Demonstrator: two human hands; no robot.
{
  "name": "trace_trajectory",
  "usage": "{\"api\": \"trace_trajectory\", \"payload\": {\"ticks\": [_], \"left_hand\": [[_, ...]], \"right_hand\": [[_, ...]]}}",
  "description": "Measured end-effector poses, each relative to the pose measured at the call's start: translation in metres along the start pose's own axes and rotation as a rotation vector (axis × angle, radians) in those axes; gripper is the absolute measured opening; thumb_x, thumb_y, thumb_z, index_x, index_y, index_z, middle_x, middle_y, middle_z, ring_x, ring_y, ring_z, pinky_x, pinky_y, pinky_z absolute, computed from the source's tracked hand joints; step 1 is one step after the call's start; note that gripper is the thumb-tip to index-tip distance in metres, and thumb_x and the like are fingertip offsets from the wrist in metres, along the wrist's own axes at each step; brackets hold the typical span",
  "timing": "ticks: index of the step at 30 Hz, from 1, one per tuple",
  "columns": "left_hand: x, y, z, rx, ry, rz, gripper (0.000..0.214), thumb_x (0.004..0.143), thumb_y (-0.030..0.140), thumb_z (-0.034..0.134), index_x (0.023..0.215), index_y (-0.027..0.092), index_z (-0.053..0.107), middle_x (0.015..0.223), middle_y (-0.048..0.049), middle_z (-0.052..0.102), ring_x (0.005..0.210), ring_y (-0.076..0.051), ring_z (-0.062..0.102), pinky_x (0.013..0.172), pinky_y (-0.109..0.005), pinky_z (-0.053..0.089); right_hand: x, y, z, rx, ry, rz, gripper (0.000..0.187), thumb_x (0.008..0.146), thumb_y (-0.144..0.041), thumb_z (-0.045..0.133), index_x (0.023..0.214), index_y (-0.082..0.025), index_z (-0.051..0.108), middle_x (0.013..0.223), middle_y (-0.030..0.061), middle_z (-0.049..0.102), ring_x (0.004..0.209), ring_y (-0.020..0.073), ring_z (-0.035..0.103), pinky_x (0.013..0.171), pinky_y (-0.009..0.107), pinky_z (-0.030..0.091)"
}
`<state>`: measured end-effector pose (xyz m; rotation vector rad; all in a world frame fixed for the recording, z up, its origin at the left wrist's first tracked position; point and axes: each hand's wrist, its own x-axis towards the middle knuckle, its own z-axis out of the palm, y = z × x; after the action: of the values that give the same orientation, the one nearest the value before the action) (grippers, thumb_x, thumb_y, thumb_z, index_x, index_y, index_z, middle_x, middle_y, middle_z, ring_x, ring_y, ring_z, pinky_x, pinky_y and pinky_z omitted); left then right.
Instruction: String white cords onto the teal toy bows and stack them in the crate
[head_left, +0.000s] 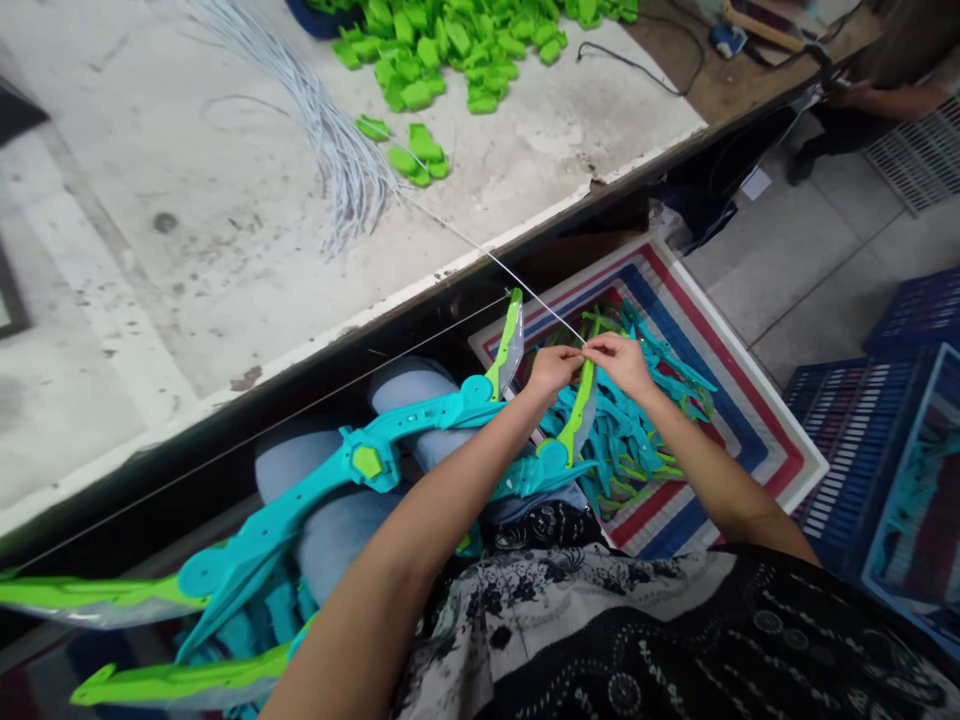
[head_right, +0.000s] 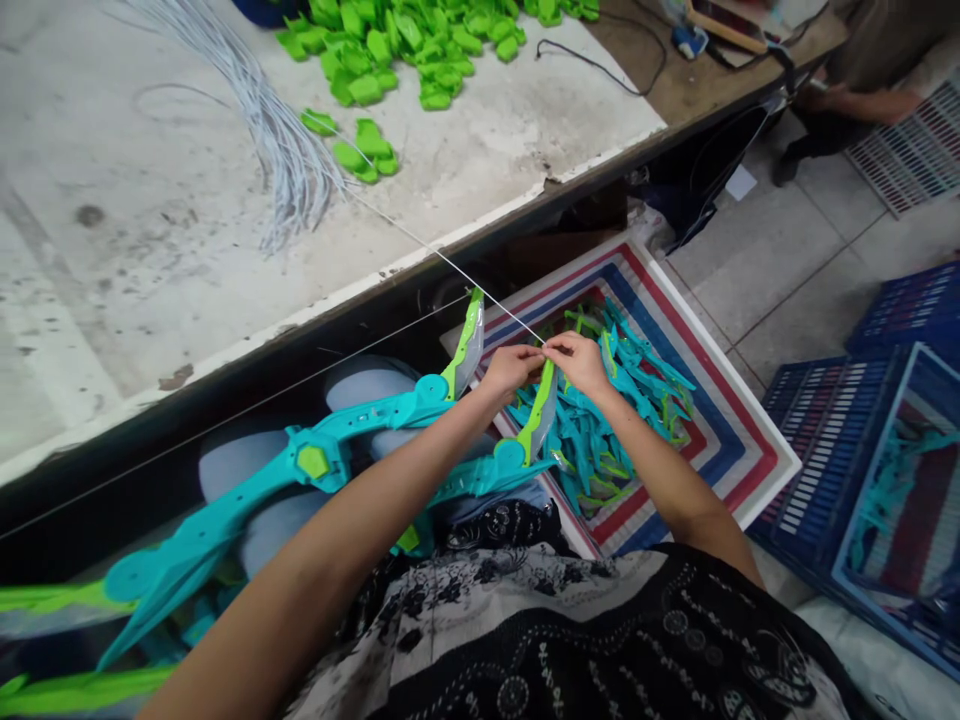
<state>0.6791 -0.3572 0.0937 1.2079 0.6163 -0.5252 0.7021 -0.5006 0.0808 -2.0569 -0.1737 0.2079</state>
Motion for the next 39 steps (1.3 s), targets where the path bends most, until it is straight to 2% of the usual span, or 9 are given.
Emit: {"api": "trace_trajectory", "payload": {"ticks": [4, 8, 14, 20, 26, 30, 34, 37, 39], "left_hand": [[0.001, 0.0, 0.0, 0.051, -0.018, 0.06, 0.013, 0.074, 0.004, 0.069, 0.064, 0.012, 0.065, 0.048, 0.0039, 0.051, 0.047, -0.008, 0.048, 0.057, -0.022, 0.045], [-0.004, 0.0, -0.001, 0.031, -0.079, 0.078, 0.009, 0.075, 0.003, 0.067, 0.077, 0.012, 0.069, 0.05, 0.0057, 0.052, 0.046, -0.006, 0.046, 0.056, -0.02, 0.042], [-0.008, 0.0, -0.003, -0.017, -0.151, 0.013, 0.021, 0.069, 0.018, 0.081, 0.064, 0.011, 0.062, 0.055, 0.002, 0.055, 0.05, -0.008, 0.053, 0.058, -0.024, 0.048], [-0.011, -0.001, -0.004, -0.027, -0.22, 0.083, 0.021, 0.074, 0.022, 0.078, 0.071, 0.013, 0.059, 0.061, 0.0027, 0.056, 0.056, -0.006, 0.054, 0.061, -0.021, 0.048], [-0.014, 0.003, -0.001, 0.199, -0.215, 0.141, 0.023, 0.08, 0.019, 0.067, 0.064, 0.016, 0.051, 0.056, 0.0031, 0.05, 0.055, -0.009, 0.052, 0.064, -0.024, 0.049], [-0.03, 0.02, -0.006, 0.459, -0.132, 0.231, 0.029, 0.072, 0.004, 0.062, 0.055, 0.019, 0.045, 0.058, -0.002, 0.051, 0.074, -0.02, 0.06, 0.081, -0.033, 0.047], [-0.079, 0.04, -0.058, 0.691, -0.086, 0.304, 0.026, 0.068, 0.006, 0.058, 0.054, 0.021, 0.043, 0.064, -0.0064, 0.055, 0.086, -0.027, 0.06, 0.091, -0.039, 0.042], [-0.138, 0.044, -0.136, 0.989, -0.104, 0.338, 0.015, 0.077, 0.027, 0.051, 0.062, 0.022, 0.05, 0.074, -0.0066, 0.06, 0.078, -0.023, 0.057, 0.082, -0.036, 0.046], [-0.185, 0.038, -0.197, 0.936, -0.087, 0.261, 0.025, 0.08, 0.043, 0.049, 0.069, 0.023, 0.056, 0.077, -0.0053, 0.063, 0.075, -0.021, 0.056, 0.075, -0.032, 0.048]], "right_hand": [[-0.004, -0.004, -0.002, 0.02, 0.02, 0.0, 0.012, 0.071, -0.031, 0.068, 0.074, -0.021, 0.074, 0.081, 0.0035, 0.069, 0.077, 0.018, 0.063, 0.074, 0.032, 0.051], [-0.006, -0.008, -0.001, 0.051, 0.06, 0.002, 0.013, 0.071, -0.033, 0.07, 0.073, -0.021, 0.074, 0.081, 0.0038, 0.07, 0.08, 0.0186, 0.064, 0.076, 0.033, 0.051], [-0.011, -0.013, -0.004, 0.067, 0.082, -0.004, 0.013, 0.069, -0.036, 0.073, 0.071, -0.023, 0.074, 0.084, 0.0041, 0.07, 0.083, 0.0196, 0.065, 0.08, 0.035, 0.053], [-0.016, -0.02, -0.009, 0.078, 0.085, 0.008, 0.014, 0.069, -0.038, 0.074, 0.072, -0.024, 0.076, 0.085, 0.0043, 0.069, 0.086, 0.0199, 0.064, 0.082, 0.036, 0.053], [-0.019, -0.014, -0.006, 0.129, 0.124, 0.07, 0.018, 0.065, -0.039, 0.077, 0.072, -0.023, 0.075, 0.084, 0.0042, 0.069, 0.087, 0.0207, 0.065, 0.084, 0.037, 0.054], [-0.021, -0.004, -0.007, 0.197, 0.075, 0.169, 0.033, 0.062, -0.042, 0.078, 0.088, -0.022, 0.075, 0.09, 0.0049, 0.071, 0.088, 0.0205, 0.065, 0.084, 0.037, 0.054], [-0.022, 0.007, -0.008, 0.263, 0.062, 0.205, 0.043, 0.059, -0.044, 0.079, 0.094, -0.02, 0.073, 0.089, 0.0047, 0.071, 0.086, 0.0189, 0.065, 0.084, 0.037, 0.053], [-0.021, 0.013, -0.006, 0.303, 0.072, 0.241, 0.043, 0.056, -0.042, 0.08, 0.093, -0.021, 0.071, 0.084, 0.0028, 0.069, 0.081, 0.0173, 0.064, 0.084, 0.037, 0.053], [-0.02, 0.015, -0.005, 0.311, 0.072, 0.266, 0.044, 0.054, -0.041, 0.08, 0.092, -0.022, 0.069, 0.081, 0.0018, 0.068, 0.079, 0.0172, 0.064, 0.083, 0.037, 0.053]]}}
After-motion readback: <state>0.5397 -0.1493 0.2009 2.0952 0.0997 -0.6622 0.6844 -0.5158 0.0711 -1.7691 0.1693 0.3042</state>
